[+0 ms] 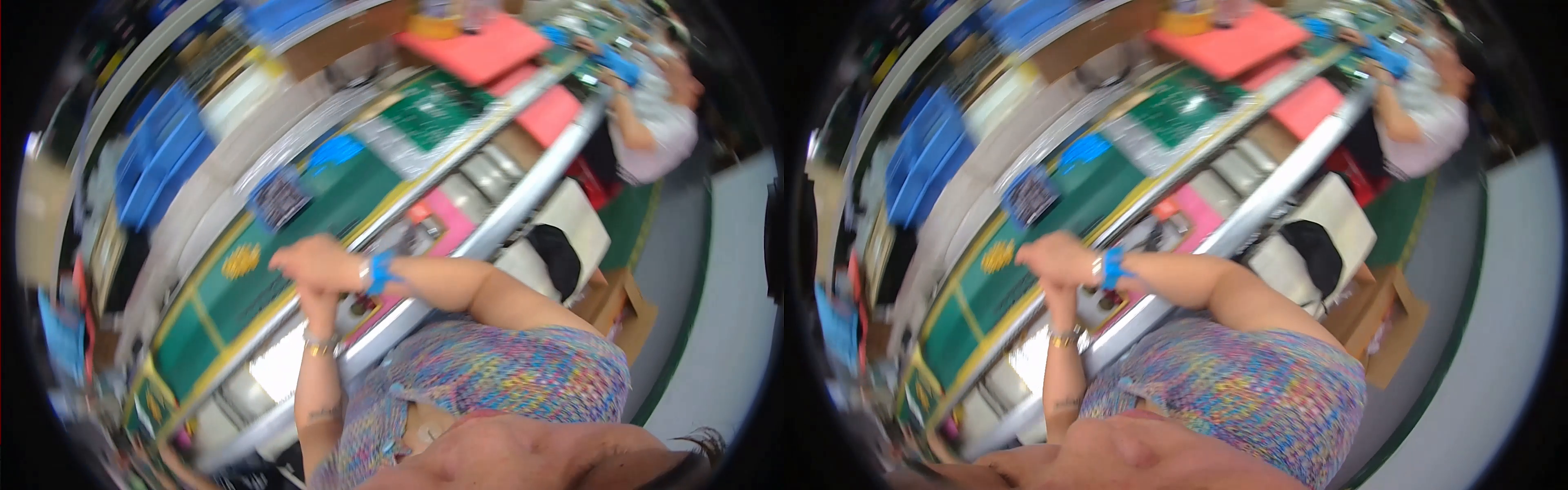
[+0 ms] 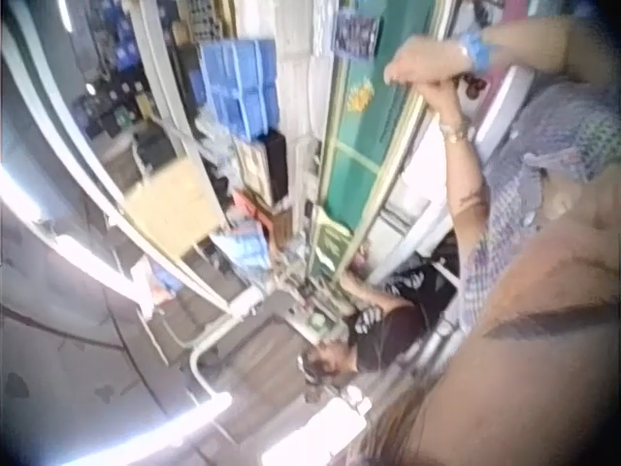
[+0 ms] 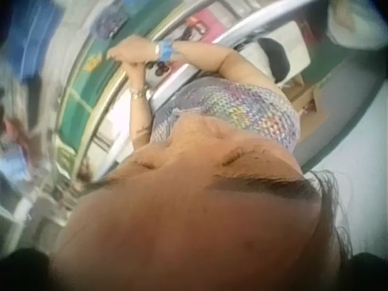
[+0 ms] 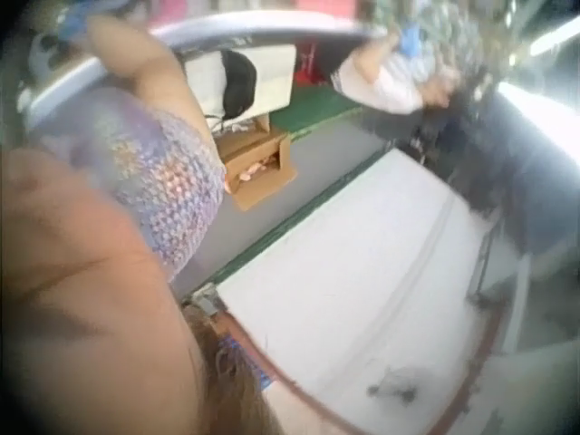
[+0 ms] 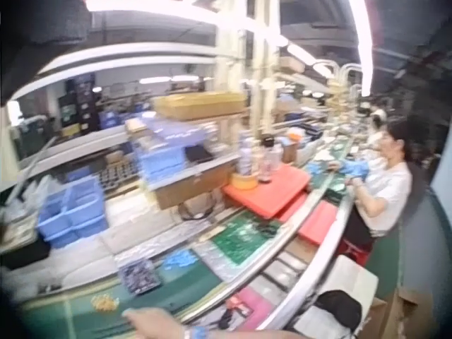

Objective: The person assembles electronic components onto printed circuit boards by hand, taking components from storage bins and placing them onto the PCBs.

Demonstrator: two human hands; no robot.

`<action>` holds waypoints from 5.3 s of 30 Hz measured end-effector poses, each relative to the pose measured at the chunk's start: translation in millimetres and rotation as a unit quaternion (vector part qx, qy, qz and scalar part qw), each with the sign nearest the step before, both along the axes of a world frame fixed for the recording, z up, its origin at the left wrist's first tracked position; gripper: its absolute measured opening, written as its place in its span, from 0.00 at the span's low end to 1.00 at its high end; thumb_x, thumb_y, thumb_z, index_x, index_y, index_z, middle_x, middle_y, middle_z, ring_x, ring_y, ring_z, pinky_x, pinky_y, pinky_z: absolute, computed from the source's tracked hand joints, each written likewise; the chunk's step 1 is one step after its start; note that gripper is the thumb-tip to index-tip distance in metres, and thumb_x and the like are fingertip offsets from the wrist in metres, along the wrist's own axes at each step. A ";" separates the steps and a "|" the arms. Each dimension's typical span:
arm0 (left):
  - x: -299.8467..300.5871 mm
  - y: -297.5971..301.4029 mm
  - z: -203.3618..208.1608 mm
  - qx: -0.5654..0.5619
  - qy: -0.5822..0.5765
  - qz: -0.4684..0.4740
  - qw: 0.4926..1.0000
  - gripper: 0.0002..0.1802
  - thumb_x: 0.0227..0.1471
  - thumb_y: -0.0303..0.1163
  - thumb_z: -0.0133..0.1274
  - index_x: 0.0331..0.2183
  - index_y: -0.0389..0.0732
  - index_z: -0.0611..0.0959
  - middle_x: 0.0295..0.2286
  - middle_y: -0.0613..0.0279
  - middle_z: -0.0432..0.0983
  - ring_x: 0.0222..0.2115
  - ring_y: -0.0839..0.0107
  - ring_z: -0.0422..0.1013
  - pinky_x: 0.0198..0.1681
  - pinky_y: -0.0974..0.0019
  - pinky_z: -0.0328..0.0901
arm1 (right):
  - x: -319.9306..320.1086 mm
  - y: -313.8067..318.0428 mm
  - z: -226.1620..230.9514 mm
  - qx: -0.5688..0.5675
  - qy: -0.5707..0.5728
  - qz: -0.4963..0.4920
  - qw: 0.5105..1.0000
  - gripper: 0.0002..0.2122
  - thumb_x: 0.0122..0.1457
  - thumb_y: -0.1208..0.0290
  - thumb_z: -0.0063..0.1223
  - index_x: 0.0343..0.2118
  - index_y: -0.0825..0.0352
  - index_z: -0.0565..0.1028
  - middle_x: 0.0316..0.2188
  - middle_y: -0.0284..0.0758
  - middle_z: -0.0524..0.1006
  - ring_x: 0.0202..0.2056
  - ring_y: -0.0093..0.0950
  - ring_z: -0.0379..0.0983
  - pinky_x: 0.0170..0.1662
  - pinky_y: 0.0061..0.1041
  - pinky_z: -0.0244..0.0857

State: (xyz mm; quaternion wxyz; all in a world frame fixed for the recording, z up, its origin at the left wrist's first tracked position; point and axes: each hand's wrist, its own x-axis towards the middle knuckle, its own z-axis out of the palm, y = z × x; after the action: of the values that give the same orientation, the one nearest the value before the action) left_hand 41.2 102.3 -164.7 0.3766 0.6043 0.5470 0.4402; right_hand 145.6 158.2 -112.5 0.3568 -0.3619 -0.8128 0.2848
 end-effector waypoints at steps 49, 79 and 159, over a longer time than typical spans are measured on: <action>30.9 21.3 22.8 0.196 0.108 0.003 0.975 0.12 0.33 0.28 0.58 0.26 0.38 0.77 0.27 0.50 0.72 0.31 0.50 0.69 0.34 0.54 0.65 | 22.1 22.4 15.8 0.179 0.025 0.078 0.981 0.28 0.60 0.47 0.32 0.49 0.69 0.69 0.50 0.41 0.70 0.58 0.46 0.55 0.59 0.39 0.48; 21.3 31.1 24.1 0.219 0.111 -0.024 0.969 0.12 0.34 0.32 0.59 0.25 0.38 0.78 0.26 0.55 0.73 0.31 0.54 0.70 0.34 0.56 0.66 | 27.7 31.1 17.9 0.163 0.059 0.058 0.983 0.29 0.61 0.47 0.29 0.47 0.69 0.72 0.50 0.41 0.71 0.56 0.41 0.60 0.58 0.38 0.49; 2.4 25.7 23.4 0.047 0.150 -0.056 0.986 0.11 0.38 0.31 0.56 0.29 0.38 0.80 0.28 0.50 0.76 0.32 0.50 0.72 0.34 0.53 0.66 | 6.3 25.6 -2.7 -0.080 0.021 0.049 0.995 0.12 0.50 0.69 0.50 0.38 0.59 0.77 0.29 0.41 0.78 0.32 0.38 0.75 0.37 0.33 0.68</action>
State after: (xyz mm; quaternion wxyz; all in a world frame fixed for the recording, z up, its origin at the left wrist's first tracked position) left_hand 43.6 127.9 -141.2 0.2854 0.7101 0.5413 0.3484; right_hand 152.0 183.9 -115.2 0.3292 -0.3428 -0.7967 0.3734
